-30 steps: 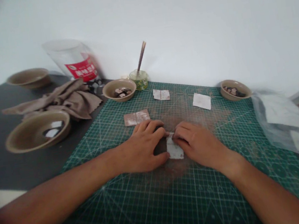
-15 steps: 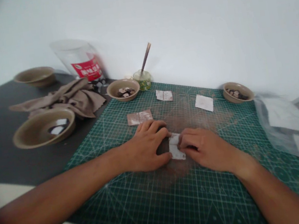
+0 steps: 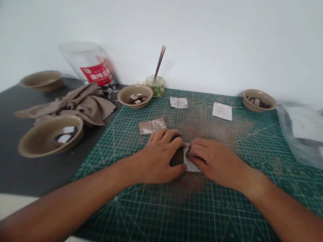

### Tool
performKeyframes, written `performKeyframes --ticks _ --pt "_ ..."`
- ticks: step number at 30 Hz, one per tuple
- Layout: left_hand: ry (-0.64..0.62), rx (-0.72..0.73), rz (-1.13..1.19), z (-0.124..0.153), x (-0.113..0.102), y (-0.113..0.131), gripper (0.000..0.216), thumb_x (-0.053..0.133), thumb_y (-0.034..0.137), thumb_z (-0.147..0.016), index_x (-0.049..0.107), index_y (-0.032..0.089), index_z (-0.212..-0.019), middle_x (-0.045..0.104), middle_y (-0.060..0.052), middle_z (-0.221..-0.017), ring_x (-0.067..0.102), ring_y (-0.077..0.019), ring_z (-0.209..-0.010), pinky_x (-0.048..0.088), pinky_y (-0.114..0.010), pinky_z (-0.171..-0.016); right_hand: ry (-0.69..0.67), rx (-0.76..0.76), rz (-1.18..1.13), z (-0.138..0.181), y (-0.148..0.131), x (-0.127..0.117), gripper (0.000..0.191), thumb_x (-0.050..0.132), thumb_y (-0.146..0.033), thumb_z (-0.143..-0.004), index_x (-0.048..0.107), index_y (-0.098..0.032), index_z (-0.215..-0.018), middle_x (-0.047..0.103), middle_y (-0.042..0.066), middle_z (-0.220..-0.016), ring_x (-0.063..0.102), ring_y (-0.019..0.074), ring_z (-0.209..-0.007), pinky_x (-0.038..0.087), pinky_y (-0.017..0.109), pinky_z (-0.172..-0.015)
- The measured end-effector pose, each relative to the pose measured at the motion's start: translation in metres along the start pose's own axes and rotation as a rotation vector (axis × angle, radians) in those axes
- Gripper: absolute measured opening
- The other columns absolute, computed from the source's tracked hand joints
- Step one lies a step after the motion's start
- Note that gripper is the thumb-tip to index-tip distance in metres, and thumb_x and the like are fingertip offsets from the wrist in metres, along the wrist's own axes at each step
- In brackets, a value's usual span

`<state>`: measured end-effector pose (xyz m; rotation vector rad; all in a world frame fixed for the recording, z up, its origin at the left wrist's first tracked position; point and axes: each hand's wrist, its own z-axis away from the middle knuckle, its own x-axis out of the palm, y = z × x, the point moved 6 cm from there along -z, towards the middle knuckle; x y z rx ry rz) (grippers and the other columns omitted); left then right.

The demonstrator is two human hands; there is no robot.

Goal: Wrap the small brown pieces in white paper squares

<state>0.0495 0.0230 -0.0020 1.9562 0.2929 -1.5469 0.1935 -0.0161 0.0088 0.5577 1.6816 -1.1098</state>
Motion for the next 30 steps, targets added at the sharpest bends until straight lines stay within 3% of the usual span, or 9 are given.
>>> performKeyframes --ticks 2,7,12,17,22,27,30 --pt "0.002 -0.004 -0.003 0.0 0.0 -0.001 0.045 0.06 0.051 -0.082 0.055 0.022 -0.116 0.048 -0.01 -0.133 0.042 -0.0346 -0.125 0.035 -0.053 -0.107 0.018 0.03 0.036 -0.001 0.003 -0.002 0.011 0.054 -0.019 -0.097 0.065 -0.02 -0.094 0.067 0.005 -0.1 0.062 0.02 -0.092 0.049 0.036 -0.083" --pt "-0.003 0.013 0.004 0.001 0.0 0.0 0.046 0.06 0.051 -0.082 0.055 0.022 -0.117 0.048 -0.01 -0.134 0.041 -0.0344 -0.125 0.035 -0.053 -0.107 -0.106 -0.052 -0.021 0.001 -0.003 0.004 0.013 0.054 -0.018 -0.096 0.066 -0.021 -0.093 0.067 0.004 -0.097 0.062 0.0182 -0.088 0.049 0.033 -0.08" --pt "-0.011 0.007 -0.001 0.0 -0.001 0.0 0.047 0.059 0.051 -0.083 0.055 0.021 -0.118 0.048 -0.011 -0.134 0.041 -0.034 -0.125 0.034 -0.053 -0.107 0.034 0.017 0.049 -0.001 0.0 -0.002 0.011 0.053 -0.019 -0.097 0.063 -0.019 -0.093 0.066 0.006 -0.099 0.061 0.0202 -0.091 0.048 0.036 -0.082" --pt "-0.021 0.003 -0.001 0.0 -0.001 0.0 0.047 0.059 0.052 -0.083 0.055 0.021 -0.118 0.048 -0.01 -0.135 0.041 -0.0342 -0.126 0.034 -0.053 -0.108 -0.089 -0.058 0.005 0.002 -0.005 0.006 0.011 0.054 -0.018 -0.097 0.064 -0.021 -0.093 0.066 0.004 -0.098 0.061 0.019 -0.089 0.048 0.035 -0.081" --pt "-0.011 0.003 -0.009 0.001 0.0 0.0 0.047 0.058 0.05 -0.083 0.055 0.022 -0.12 0.048 -0.01 -0.135 0.04 -0.0342 -0.128 0.034 -0.053 -0.108 0.032 0.044 0.064 -0.002 0.002 -0.002 0.01 0.053 -0.019 -0.097 0.062 -0.02 -0.095 0.065 0.006 -0.099 0.059 0.0204 -0.091 0.048 0.037 -0.083" --pt "-0.012 0.005 0.004 0.001 0.0 0.0 0.046 0.06 0.05 -0.083 0.055 0.023 -0.119 0.048 -0.01 -0.136 0.041 -0.0341 -0.127 0.034 -0.054 -0.108 -0.119 -0.028 0.019 0.001 -0.005 0.002 0.012 0.053 -0.018 -0.097 0.063 -0.02 -0.09 0.065 0.004 -0.094 0.059 0.0191 -0.087 0.047 0.035 -0.079" --pt "-0.016 0.008 0.004 0.001 0.0 0.001 0.046 0.059 0.05 -0.083 0.055 0.021 -0.118 0.048 -0.01 -0.134 0.041 -0.0338 -0.126 0.035 -0.053 -0.108 -0.047 -0.023 0.065 0.0 -0.005 0.002 0.012 0.053 -0.019 -0.098 0.063 -0.02 -0.094 0.066 0.005 -0.1 0.059 0.0207 -0.094 0.046 0.038 -0.085"
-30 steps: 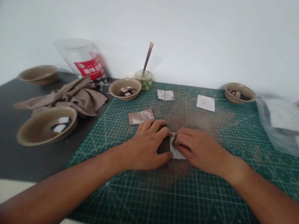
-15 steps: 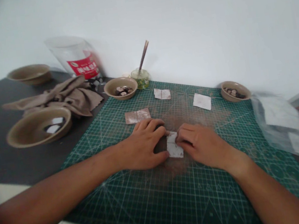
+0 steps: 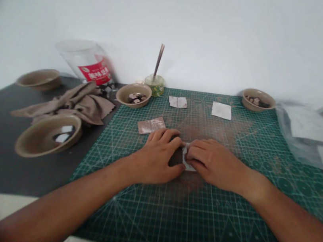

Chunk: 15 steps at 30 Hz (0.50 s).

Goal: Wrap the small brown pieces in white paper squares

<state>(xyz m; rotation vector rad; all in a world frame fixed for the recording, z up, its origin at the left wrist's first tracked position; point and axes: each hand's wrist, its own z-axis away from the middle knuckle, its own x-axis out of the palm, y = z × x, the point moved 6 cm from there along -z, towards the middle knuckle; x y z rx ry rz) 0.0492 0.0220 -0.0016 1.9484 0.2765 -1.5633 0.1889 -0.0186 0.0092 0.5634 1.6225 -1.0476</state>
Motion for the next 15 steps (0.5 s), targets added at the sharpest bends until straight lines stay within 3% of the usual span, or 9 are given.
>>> performKeyframes --ticks 4,8,12,15 --pt "0.006 -0.017 -0.002 0.0 0.0 -0.001 0.046 0.059 0.05 -0.083 0.055 0.022 -0.12 0.048 -0.01 -0.136 0.04 -0.0341 -0.127 0.033 -0.053 -0.108 0.061 0.062 0.081 0.0 0.01 -0.005 0.011 0.054 -0.019 -0.097 0.063 -0.019 -0.091 0.066 0.006 -0.095 0.06 0.0215 -0.09 0.046 0.038 -0.083" --pt "0.001 -0.004 -0.003 0.0 -0.001 0.001 0.044 0.059 0.049 -0.083 0.055 0.022 -0.118 0.048 -0.01 -0.136 0.04 -0.0339 -0.127 0.034 -0.053 -0.108 -0.021 -0.074 0.057 0.003 0.0 0.001 0.014 0.051 -0.019 -0.098 0.064 -0.021 -0.096 0.068 0.006 -0.102 0.061 0.0213 -0.092 0.047 0.039 -0.084" --pt "-0.004 -0.008 -0.009 0.0 -0.002 0.001 0.044 0.058 0.049 -0.084 0.055 0.022 -0.118 0.048 -0.01 -0.135 0.04 -0.0337 -0.127 0.034 -0.053 -0.108 0.105 0.006 0.142 0.0 0.005 -0.004 0.014 0.05 -0.02 -0.098 0.064 -0.019 -0.096 0.068 0.009 -0.101 0.061 0.0233 -0.093 0.047 0.04 -0.084" --pt "-0.008 -0.006 -0.005 0.0 -0.001 0.001 0.045 0.058 0.049 -0.084 0.055 0.022 -0.119 0.047 -0.01 -0.135 0.04 -0.034 -0.127 0.034 -0.053 -0.108 0.032 0.016 0.066 0.001 0.007 -0.002 0.013 0.053 -0.019 -0.096 0.064 -0.02 -0.089 0.066 0.006 -0.093 0.061 0.0209 -0.087 0.048 0.036 -0.079"
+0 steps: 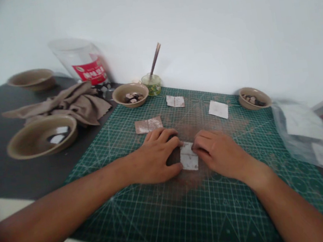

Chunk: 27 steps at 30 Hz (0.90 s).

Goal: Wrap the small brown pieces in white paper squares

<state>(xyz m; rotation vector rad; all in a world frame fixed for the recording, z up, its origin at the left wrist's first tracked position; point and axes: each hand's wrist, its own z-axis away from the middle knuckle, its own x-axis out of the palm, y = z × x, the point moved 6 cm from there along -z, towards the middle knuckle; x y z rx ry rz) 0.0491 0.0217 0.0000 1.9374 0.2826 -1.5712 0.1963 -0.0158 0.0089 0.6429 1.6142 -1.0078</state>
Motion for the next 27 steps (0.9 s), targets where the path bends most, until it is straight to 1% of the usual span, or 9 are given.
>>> performKeyframes --ticks 3,5,8,10,13,16,19,24,27 --pt "-0.002 0.011 -0.006 0.0 0.001 0.001 0.043 0.058 0.049 -0.084 0.055 0.022 -0.117 0.047 -0.01 -0.135 0.04 -0.034 -0.127 0.033 -0.053 -0.109 -0.071 -0.063 -0.062 0.004 -0.007 0.004 0.014 0.052 -0.018 -0.096 0.065 -0.021 -0.093 0.067 0.006 -0.099 0.061 0.0204 -0.09 0.048 0.036 -0.08" --pt "0.003 0.008 -0.01 0.0 0.002 0.0 0.044 0.058 0.049 -0.084 0.054 0.022 -0.118 0.047 -0.011 -0.136 0.04 -0.0341 -0.128 0.033 -0.053 -0.109 -0.029 -0.033 -0.018 0.004 -0.006 0.002 0.014 0.05 -0.019 -0.097 0.064 -0.02 -0.097 0.067 0.007 -0.102 0.061 0.0218 -0.093 0.048 0.039 -0.083" --pt "0.009 -0.004 -0.003 0.001 0.002 -0.001 0.047 0.058 0.049 -0.084 0.053 0.022 -0.121 0.046 -0.011 -0.137 0.039 -0.0343 -0.128 0.033 -0.053 -0.109 0.04 0.057 0.055 0.003 0.001 -0.003 0.012 0.052 -0.02 -0.097 0.063 -0.019 -0.094 0.066 0.007 -0.098 0.061 0.0227 -0.091 0.047 0.04 -0.083" --pt "0.009 -0.004 0.0 0.001 0.002 -0.001 0.046 0.058 0.049 -0.084 0.054 0.022 -0.121 0.047 -0.01 -0.136 0.039 -0.0343 -0.128 0.033 -0.054 -0.109 0.009 0.052 0.019 0.004 0.0 -0.002 0.012 0.052 -0.019 -0.097 0.062 -0.019 -0.091 0.065 0.007 -0.095 0.06 0.0217 -0.089 0.048 0.038 -0.081" --pt "0.007 0.009 0.003 0.0 0.001 0.0 0.044 0.058 0.049 -0.083 0.056 0.022 -0.118 0.048 -0.01 -0.134 0.041 -0.0342 -0.126 0.034 -0.053 -0.108 -0.074 -0.037 -0.083 0.004 -0.009 0.005 0.012 0.051 -0.019 -0.098 0.063 -0.021 -0.094 0.066 0.005 -0.099 0.06 0.0205 -0.091 0.048 0.037 -0.082" --pt "0.007 0.012 0.002 0.0 0.001 0.001 0.044 0.057 0.048 -0.084 0.055 0.021 -0.118 0.048 -0.011 -0.134 0.041 -0.0344 -0.127 0.033 -0.053 -0.108 -0.011 -0.013 -0.051 0.0 -0.006 0.004 0.012 0.05 -0.02 -0.099 0.062 -0.02 -0.097 0.066 0.006 -0.103 0.06 0.0218 -0.095 0.047 0.039 -0.084" --pt "0.005 0.0 0.001 0.001 0.001 0.0 0.045 0.057 0.048 -0.084 0.054 0.022 -0.121 0.047 -0.011 -0.136 0.039 -0.0346 -0.128 0.033 -0.054 -0.109 0.034 0.047 -0.006 0.0 0.003 -0.003 0.012 0.052 -0.02 -0.098 0.062 -0.02 -0.093 0.065 0.007 -0.097 0.06 0.0218 -0.09 0.048 0.039 -0.081" --pt "0.002 0.013 0.002 0.001 0.001 0.001 0.043 0.057 0.048 -0.084 0.055 0.022 -0.118 0.047 -0.011 -0.136 0.04 -0.0346 -0.127 0.034 -0.054 -0.108 -0.092 -0.054 -0.133 0.005 -0.007 0.003 0.014 0.052 -0.019 -0.098 0.064 -0.021 -0.093 0.066 0.005 -0.098 0.06 0.0194 -0.09 0.048 0.036 -0.081" --pt "0.01 0.014 -0.006 0.001 0.001 0.001 0.045 0.058 0.048 -0.084 0.055 0.022 -0.12 0.047 -0.011 -0.135 0.04 -0.0343 -0.127 0.033 -0.053 -0.109 -0.004 -0.002 -0.064 0.001 -0.002 0.0 0.013 0.052 -0.019 -0.098 0.064 -0.02 -0.093 0.066 0.006 -0.099 0.06 0.0209 -0.092 0.047 0.038 -0.083"
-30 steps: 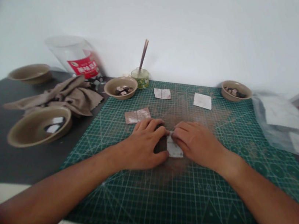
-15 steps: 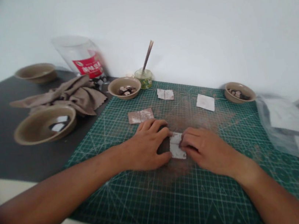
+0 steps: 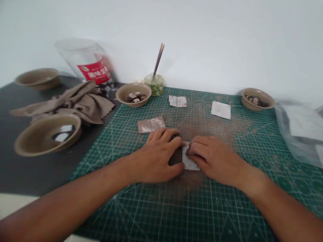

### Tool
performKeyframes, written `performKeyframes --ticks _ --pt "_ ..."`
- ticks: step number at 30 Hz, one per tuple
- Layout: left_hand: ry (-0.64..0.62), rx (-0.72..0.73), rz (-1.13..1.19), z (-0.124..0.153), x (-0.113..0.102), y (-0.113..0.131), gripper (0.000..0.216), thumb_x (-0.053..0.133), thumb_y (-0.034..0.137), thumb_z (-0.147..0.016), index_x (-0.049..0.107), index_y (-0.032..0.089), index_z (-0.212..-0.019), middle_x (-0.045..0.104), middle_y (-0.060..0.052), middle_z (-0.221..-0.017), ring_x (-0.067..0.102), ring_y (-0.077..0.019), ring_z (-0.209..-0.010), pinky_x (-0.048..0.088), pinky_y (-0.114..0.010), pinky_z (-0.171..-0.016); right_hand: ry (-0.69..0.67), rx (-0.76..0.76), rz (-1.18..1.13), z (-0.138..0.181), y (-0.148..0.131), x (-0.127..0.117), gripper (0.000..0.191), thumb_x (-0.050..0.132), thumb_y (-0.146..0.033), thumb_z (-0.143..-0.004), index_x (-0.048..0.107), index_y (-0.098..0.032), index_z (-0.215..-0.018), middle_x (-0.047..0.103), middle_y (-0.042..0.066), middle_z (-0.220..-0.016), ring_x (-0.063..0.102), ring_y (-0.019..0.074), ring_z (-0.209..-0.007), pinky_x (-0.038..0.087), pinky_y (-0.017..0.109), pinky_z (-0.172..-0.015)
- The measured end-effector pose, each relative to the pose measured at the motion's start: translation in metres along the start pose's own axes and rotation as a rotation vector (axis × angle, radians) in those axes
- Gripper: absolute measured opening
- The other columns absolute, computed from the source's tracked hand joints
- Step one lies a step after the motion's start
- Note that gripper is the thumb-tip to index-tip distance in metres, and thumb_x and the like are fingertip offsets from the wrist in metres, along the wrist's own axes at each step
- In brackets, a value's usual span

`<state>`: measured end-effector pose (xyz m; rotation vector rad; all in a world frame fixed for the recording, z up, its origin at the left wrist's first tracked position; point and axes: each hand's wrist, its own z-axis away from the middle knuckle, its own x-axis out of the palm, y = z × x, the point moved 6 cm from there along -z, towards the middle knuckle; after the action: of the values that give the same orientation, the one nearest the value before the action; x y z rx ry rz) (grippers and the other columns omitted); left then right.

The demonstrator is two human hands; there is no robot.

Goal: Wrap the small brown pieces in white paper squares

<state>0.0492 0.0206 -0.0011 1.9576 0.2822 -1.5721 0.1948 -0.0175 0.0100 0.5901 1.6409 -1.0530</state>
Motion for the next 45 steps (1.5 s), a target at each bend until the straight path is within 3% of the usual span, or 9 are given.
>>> performKeyframes --ticks 2,7,13,18,24,29,35,41,45 --pt "0.004 -0.006 -0.003 0.0 0.0 0.0 0.046 0.057 0.048 -0.084 0.054 0.022 -0.122 0.047 -0.011 -0.135 0.039 -0.0342 -0.128 0.033 -0.053 -0.109 0.04 0.047 0.044 -0.001 0.007 -0.005 0.011 0.054 -0.02 -0.096 0.064 -0.019 -0.09 0.065 0.006 -0.094 0.059 0.0211 -0.089 0.047 0.037 -0.08" --pt "-0.004 -0.004 0.006 0.0 0.0 0.001 0.044 0.058 0.048 -0.084 0.055 0.023 -0.12 0.047 -0.01 -0.136 0.04 -0.0339 -0.127 0.033 -0.054 -0.109 -0.095 -0.055 -0.079 0.004 -0.001 0.001 0.013 0.055 -0.018 -0.095 0.066 -0.022 -0.09 0.066 0.004 -0.094 0.06 0.0189 -0.087 0.048 0.035 -0.078" --pt "-0.003 -0.02 0.006 0.0 0.001 -0.001 0.045 0.057 0.048 -0.084 0.054 0.023 -0.121 0.046 -0.01 -0.138 0.041 -0.0341 -0.128 0.033 -0.054 -0.109 0.053 -0.003 0.033 -0.003 0.005 -0.004 0.012 0.054 -0.02 -0.096 0.065 -0.019 -0.091 0.066 0.007 -0.094 0.059 0.0215 -0.089 0.047 0.038 -0.08" --pt "-0.008 -0.006 0.006 0.0 0.001 0.0 0.046 0.057 0.049 -0.084 0.054 0.022 -0.121 0.047 -0.011 -0.137 0.041 -0.0345 -0.128 0.033 -0.054 -0.109 -0.112 -0.074 -0.072 0.003 -0.004 0.003 0.012 0.055 -0.019 -0.096 0.064 -0.022 -0.09 0.066 0.003 -0.094 0.06 0.0192 -0.089 0.047 0.034 -0.08" --pt "-0.001 -0.016 -0.002 0.0 0.001 -0.001 0.045 0.056 0.049 -0.084 0.054 0.022 -0.121 0.046 -0.011 -0.138 0.04 -0.0345 -0.128 0.032 -0.054 -0.109 0.045 0.025 0.046 -0.003 0.008 -0.006 0.01 0.056 -0.02 -0.096 0.065 -0.019 -0.091 0.066 0.006 -0.096 0.06 0.0216 -0.091 0.046 0.037 -0.083" --pt "-0.002 -0.004 0.003 0.0 0.001 0.0 0.045 0.057 0.049 -0.084 0.055 0.022 -0.12 0.047 -0.011 -0.136 0.041 -0.0343 -0.127 0.033 -0.053 -0.108 -0.103 -0.062 -0.066 0.002 -0.003 0.001 0.013 0.056 -0.02 -0.096 0.067 -0.022 -0.091 0.068 0.003 -0.096 0.061 0.0188 -0.091 0.046 0.034 -0.082" --pt "-0.001 -0.02 -0.001 0.0 0.001 -0.001 0.045 0.057 0.048 -0.084 0.054 0.022 -0.12 0.046 -0.01 -0.138 0.04 -0.0349 -0.128 0.033 -0.053 -0.108 0.04 -0.004 0.077 -0.002 0.005 -0.006 0.011 0.057 -0.021 -0.096 0.067 -0.02 -0.092 0.07 0.005 -0.098 0.063 0.0209 -0.093 0.046 0.037 -0.084" --pt "-0.002 -0.004 0.011 0.0 0.001 0.001 0.047 0.057 0.049 -0.084 0.054 0.022 -0.122 0.047 -0.011 -0.138 0.041 -0.0344 -0.128 0.032 -0.053 -0.109 0.005 -0.17 0.098 0.007 -0.004 -0.003 0.015 0.054 -0.02 -0.098 0.069 -0.023 -0.1 0.074 0.0 -0.106 0.066 0.0188 -0.098 0.044 0.037 -0.089" --pt "0.001 -0.019 0.011 0.0 0.002 -0.001 0.046 0.057 0.048 -0.084 0.054 0.023 -0.122 0.047 -0.01 -0.139 0.04 -0.0347 -0.128 0.033 -0.054 -0.109 0.08 -0.059 0.204 0.0 0.005 -0.008 0.014 0.056 -0.024 -0.097 0.07 -0.022 -0.098 0.074 0.004 -0.105 0.067 0.0225 -0.097 0.045 0.04 -0.087"
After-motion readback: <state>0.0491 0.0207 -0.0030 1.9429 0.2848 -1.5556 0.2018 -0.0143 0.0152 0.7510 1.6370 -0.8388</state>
